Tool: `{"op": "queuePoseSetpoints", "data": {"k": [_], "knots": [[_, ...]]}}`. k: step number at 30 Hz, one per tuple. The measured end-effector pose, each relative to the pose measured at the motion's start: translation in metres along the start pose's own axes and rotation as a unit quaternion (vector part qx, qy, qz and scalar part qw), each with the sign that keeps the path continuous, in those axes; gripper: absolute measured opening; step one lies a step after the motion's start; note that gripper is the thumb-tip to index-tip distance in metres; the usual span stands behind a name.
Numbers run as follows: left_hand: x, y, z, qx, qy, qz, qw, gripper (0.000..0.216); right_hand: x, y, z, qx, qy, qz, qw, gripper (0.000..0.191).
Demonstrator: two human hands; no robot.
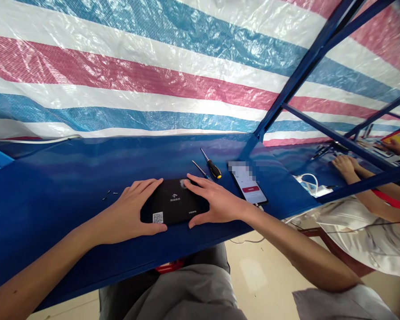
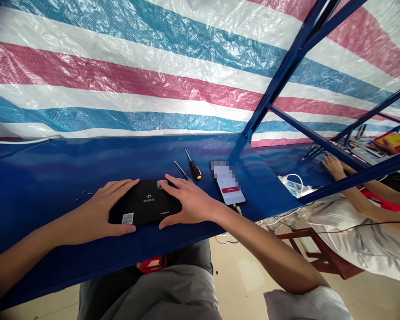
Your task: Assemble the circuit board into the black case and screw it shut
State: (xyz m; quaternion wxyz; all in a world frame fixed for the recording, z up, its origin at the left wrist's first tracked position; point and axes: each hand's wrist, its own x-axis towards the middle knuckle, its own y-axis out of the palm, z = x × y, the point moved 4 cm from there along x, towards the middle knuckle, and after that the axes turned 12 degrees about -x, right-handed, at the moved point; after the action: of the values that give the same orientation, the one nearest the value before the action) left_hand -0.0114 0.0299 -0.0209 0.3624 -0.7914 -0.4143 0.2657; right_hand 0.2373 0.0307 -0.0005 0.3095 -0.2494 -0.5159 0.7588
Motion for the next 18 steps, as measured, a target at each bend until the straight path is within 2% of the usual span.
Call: {"op": "queuePoseSetpoints", "data": {"k": [7, 11, 18], "knots": [[-0.0015, 0.0006, -0.0054, 0.008, 0.004, -0.046, 0.999, 0.106, 0.0012, -0.0016, 0.0016, 0.009, 0.002, -0.013, 1.0, 0.101], [0.0001, 0.0009, -0.0029, 0.017, 0.008, -0.016, 1.0, 0.105, 0.0026, -0.0004, -0.0008, 0.019, 0.005, -0.001, 1.0, 0.102], [-0.0014, 0.001, 0.0022, 0.028, 0.0, -0.009, 1.0, 0.107, 0.004, -0.0006, -0.0006, 0.006, 0.007, 0.001, 1.0, 0.107]]}}
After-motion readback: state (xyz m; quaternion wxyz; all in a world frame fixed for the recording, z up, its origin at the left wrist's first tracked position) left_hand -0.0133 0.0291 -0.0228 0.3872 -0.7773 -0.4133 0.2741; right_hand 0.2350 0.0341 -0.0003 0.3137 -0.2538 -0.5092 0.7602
